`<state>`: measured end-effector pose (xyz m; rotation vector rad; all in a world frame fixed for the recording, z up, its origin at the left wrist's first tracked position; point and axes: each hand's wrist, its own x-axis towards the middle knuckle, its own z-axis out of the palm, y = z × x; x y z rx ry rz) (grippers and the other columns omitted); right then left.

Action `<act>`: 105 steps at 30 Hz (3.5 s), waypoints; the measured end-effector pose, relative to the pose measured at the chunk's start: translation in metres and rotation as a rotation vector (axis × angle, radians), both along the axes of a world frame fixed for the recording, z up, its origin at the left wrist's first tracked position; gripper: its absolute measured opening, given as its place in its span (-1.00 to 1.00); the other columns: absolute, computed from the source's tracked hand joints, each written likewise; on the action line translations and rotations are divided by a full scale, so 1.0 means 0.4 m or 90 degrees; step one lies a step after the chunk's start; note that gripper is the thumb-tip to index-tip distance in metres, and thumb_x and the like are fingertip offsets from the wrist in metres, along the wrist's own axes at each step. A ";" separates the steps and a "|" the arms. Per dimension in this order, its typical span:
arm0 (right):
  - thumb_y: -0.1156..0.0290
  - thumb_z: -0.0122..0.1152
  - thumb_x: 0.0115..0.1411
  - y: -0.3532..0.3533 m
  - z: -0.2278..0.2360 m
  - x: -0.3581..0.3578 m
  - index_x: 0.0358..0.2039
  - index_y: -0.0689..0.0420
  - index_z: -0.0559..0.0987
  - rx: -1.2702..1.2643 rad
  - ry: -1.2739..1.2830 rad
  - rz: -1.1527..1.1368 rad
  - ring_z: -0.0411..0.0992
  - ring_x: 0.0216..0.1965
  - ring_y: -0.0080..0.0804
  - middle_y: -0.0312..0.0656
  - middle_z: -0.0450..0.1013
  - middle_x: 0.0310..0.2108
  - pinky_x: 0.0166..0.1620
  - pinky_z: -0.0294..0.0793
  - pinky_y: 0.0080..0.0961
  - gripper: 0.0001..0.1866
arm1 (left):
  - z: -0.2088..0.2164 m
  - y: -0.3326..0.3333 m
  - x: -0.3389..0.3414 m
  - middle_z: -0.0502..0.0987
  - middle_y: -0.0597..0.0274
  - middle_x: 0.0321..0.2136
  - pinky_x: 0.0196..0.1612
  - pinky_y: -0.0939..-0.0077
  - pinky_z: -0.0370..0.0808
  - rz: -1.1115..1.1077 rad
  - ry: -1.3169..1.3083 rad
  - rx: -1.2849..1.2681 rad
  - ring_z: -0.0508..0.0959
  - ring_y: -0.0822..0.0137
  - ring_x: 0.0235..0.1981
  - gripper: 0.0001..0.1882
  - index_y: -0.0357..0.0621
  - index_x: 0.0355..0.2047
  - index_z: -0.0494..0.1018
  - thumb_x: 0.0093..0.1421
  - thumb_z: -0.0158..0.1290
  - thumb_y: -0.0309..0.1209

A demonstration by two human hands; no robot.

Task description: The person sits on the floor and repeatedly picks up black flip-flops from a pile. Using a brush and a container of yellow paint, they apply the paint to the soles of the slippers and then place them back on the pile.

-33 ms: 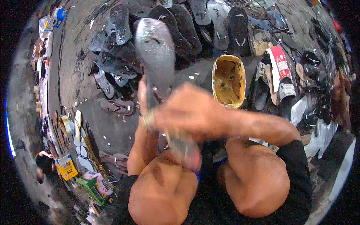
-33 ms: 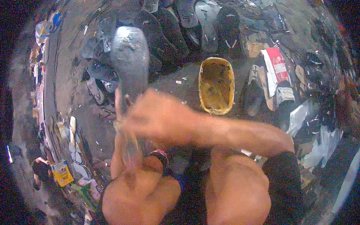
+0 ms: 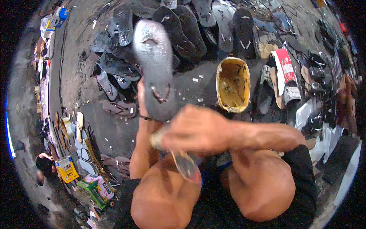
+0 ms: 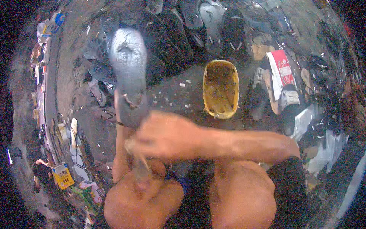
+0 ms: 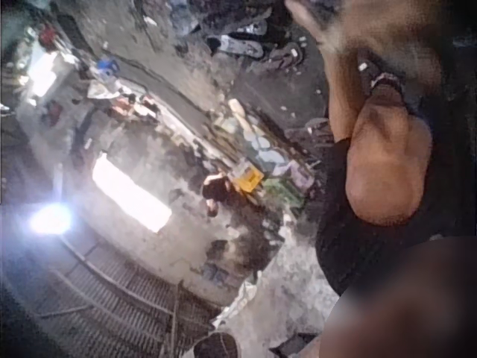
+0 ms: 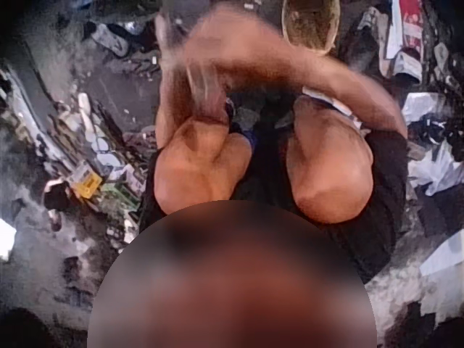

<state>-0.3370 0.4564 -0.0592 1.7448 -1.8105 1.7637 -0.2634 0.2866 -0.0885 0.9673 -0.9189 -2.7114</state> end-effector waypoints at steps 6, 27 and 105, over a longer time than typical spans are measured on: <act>0.52 0.25 0.20 0.044 -0.042 -0.200 -0.10 0.11 0.59 -0.001 -0.009 -0.268 0.56 -0.31 -0.19 -0.11 0.58 -0.25 -0.22 0.53 -0.35 -0.76 | 0.006 0.057 0.006 0.55 0.04 -0.02 -0.01 0.33 0.57 -0.022 0.213 0.196 0.59 0.16 -0.07 -0.55 -0.21 0.11 0.42 0.39 -0.15 -0.17; 0.41 0.21 0.33 0.480 -0.147 0.131 -0.11 0.25 0.55 0.302 -0.387 -0.604 0.44 -0.33 -0.64 -0.33 0.53 -0.34 -0.23 0.44 -0.64 -0.80 | -0.268 0.269 -0.710 0.53 0.17 -0.26 -0.22 0.37 0.51 -0.011 0.061 -0.160 0.54 0.32 -0.32 -0.56 -0.26 0.05 0.30 0.18 0.16 -0.58; 0.39 0.30 0.26 0.014 -0.018 -0.255 -0.12 0.19 0.62 0.150 -0.245 -0.341 0.57 -0.32 -0.55 -0.19 0.63 -0.35 -0.22 0.56 -0.49 -0.78 | -0.028 0.051 -0.026 0.42 -0.02 0.18 0.20 0.13 0.47 -0.058 0.247 -0.024 0.51 0.07 0.12 -0.36 -0.21 0.30 0.25 0.45 -0.28 0.03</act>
